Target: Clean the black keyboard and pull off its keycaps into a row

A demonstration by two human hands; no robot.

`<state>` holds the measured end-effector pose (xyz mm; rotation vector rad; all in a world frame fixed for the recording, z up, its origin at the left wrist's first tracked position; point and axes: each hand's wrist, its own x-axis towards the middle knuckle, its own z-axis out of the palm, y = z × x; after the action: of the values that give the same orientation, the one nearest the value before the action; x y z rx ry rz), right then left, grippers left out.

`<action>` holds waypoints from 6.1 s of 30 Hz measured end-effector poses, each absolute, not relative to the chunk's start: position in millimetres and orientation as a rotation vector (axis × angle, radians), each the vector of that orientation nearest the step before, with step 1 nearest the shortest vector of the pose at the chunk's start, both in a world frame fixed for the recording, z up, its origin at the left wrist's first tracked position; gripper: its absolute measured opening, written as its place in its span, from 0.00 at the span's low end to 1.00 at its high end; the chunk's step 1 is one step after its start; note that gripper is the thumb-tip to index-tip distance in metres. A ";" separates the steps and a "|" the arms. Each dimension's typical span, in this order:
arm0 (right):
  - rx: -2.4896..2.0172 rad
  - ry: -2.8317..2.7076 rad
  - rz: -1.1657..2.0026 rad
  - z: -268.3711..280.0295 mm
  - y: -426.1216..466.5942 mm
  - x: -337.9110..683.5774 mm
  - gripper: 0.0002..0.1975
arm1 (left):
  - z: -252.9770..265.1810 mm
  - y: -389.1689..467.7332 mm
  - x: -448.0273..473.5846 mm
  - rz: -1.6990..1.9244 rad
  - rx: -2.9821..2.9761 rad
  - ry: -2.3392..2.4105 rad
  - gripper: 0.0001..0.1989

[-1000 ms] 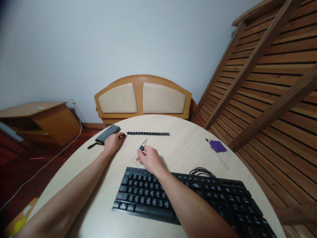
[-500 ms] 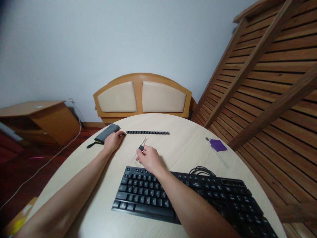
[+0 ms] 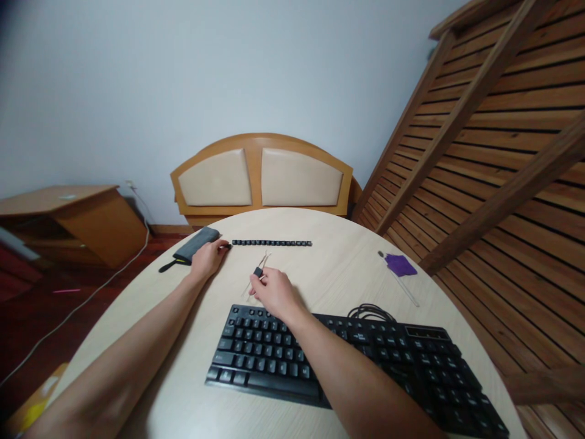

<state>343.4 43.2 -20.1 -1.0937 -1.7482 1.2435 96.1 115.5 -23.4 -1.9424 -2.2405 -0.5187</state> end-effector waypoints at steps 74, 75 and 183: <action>-1.139 -1.779 1.220 -17.6 41.5 344.8 0.12 | -18.8 110.2 97.6 -0.562 -2.006 -2.225 0.16; -1.148 -1.775 1.220 -16.7 41.0 344.7 0.12 | -18.8 110.3 97.8 -0.562 -2.003 -2.228 0.16; -0.911 -2.462 0.639 22.5 -4.0 364.6 0.16 | 7.1 -41.0 148.7 -0.998 -3.100 -1.589 0.08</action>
<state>364.6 -4.0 22.5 -0.9108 -2.4621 0.6389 148.7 -41.0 7.1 -3.1001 -1.5891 -0.9977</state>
